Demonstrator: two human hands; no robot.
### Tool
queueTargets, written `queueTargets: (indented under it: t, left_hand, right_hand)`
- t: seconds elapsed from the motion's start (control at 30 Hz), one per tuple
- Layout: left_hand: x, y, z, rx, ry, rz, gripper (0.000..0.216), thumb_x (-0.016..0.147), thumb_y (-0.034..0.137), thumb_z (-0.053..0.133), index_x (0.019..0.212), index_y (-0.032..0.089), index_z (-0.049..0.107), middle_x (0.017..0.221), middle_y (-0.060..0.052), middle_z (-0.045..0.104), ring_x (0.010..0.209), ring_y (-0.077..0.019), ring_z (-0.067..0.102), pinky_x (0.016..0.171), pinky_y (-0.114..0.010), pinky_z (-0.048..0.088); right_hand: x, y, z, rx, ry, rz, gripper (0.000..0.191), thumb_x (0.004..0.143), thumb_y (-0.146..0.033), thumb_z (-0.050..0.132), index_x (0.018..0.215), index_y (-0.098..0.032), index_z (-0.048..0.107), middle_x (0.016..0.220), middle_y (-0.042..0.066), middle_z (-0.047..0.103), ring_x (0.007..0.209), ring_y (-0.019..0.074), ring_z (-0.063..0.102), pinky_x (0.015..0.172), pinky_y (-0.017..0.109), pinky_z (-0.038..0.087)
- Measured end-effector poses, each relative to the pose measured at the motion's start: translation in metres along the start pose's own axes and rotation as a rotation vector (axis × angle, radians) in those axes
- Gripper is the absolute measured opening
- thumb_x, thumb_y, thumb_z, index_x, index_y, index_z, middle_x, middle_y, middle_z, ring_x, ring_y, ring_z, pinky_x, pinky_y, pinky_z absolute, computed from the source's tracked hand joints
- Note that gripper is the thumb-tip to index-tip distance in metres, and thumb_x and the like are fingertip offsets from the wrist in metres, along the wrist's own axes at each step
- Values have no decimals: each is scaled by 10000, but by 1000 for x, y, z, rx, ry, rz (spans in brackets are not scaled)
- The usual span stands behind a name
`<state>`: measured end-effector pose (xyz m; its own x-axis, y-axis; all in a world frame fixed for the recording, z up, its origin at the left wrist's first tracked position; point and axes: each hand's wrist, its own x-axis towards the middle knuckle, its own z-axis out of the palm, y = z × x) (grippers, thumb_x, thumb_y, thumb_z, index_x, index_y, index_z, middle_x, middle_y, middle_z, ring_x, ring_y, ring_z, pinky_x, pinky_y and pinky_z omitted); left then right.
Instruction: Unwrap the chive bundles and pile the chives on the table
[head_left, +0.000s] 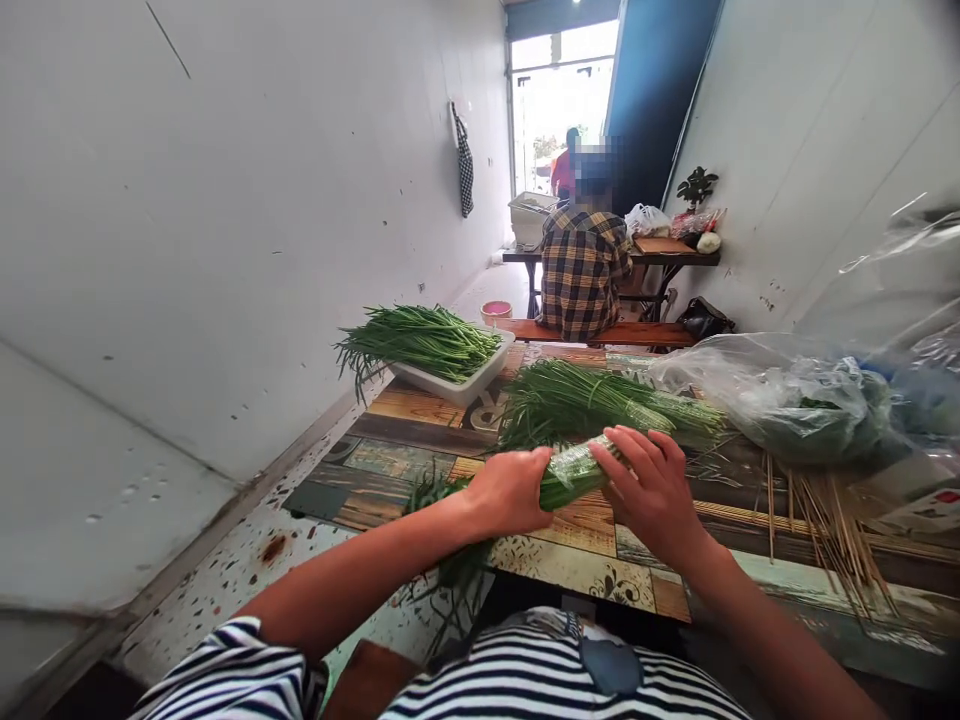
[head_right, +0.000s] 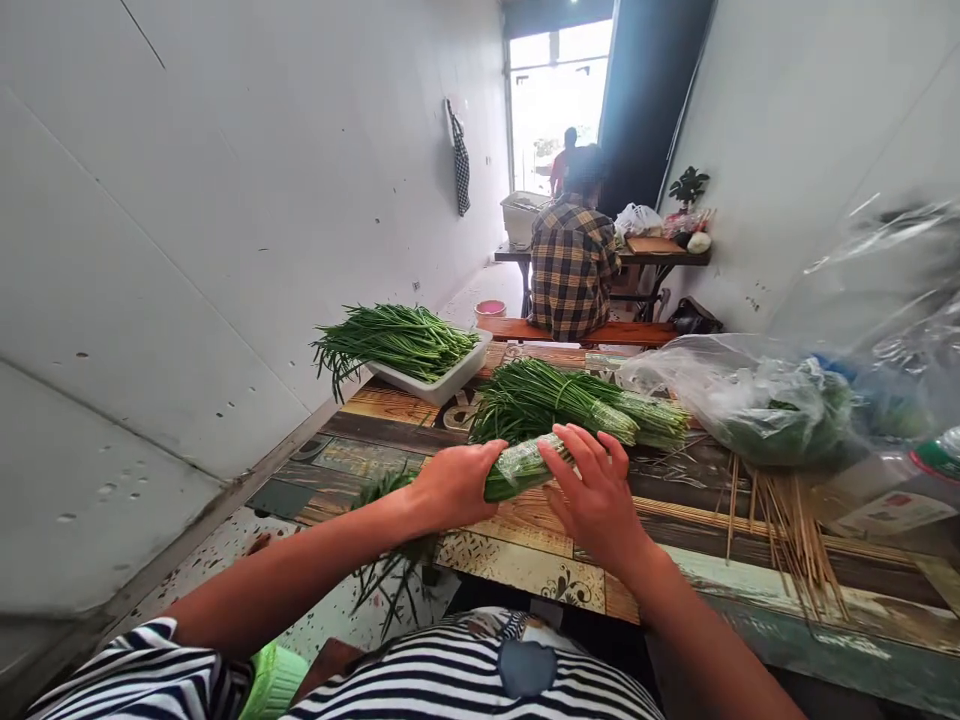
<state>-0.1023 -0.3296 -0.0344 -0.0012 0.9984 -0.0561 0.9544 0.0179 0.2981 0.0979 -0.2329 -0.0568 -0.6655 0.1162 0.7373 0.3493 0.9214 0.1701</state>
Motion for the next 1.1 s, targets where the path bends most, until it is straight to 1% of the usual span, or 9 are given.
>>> queueTargets:
  t: [0.1,0.17,0.33,0.4,0.53,0.7,0.8,1.0,1.1]
  left_hand:
    - [12,-3,1,156,35,-40,470,666,310,649,1091,162,512,931,-103,694,828,-286,682,664,-324,524]
    - [19,-2,1,175,38,-12,426,680,304,627,1065,166,506,927,-100,695,834,-286,685,671,-330,531]
    - [30,4,4,162,14,34,405,666,292,617,1037,176,500,930,-88,694,841,-290,688,665,-336,540]
    - [31,6,5,175,6,27,439,651,290,634,1051,169,500,921,-96,694,829,-294,688,653,-338,539]
    - [32,11,4,204,15,20,649,649,269,654,1244,130,438,969,-128,689,859,-304,682,673,-349,537]
    - [29,22,-2,285,31,-30,975,671,247,670,1476,90,143,955,-144,687,841,-293,677,671,-338,526]
    - [29,27,-6,297,37,-47,962,683,234,660,1477,65,144,966,-154,685,840,-279,678,678,-324,523]
    - [30,29,-8,195,60,-48,921,723,309,630,1466,60,147,999,-141,687,904,-281,677,706,-320,524]
    - [29,28,-9,170,77,-25,863,770,326,584,1471,108,129,994,-126,690,892,-284,682,702,-333,518]
  right_hand:
    - [7,-11,1,123,-14,81,425,860,-320,592,1265,-215,515,1272,135,563,1215,289,489,1000,489,368]
    - [11,-18,4,151,24,105,351,852,-334,615,1185,-234,572,1193,108,607,1158,278,515,975,473,391]
    - [9,-28,21,167,148,254,73,842,-203,635,900,-240,662,1051,48,674,1033,234,569,924,439,409]
    - [5,-28,25,207,152,309,80,850,-172,616,833,-238,656,1024,33,681,1014,223,574,913,432,412]
    - [2,-25,22,372,111,411,81,877,-177,565,837,-217,622,979,51,669,947,205,582,851,392,453]
    - [8,-23,12,497,72,559,117,912,-224,501,820,-204,571,793,30,645,672,146,580,594,269,478]
    - [12,-28,7,489,67,536,106,907,-231,511,832,-207,582,698,-5,636,570,122,567,531,239,461]
    - [7,-42,8,524,90,479,137,907,-170,492,950,-199,619,827,37,693,740,151,652,668,266,525]
    - [-4,-46,11,554,-3,371,211,899,-138,497,1048,-212,627,866,46,697,774,161,652,691,290,533]
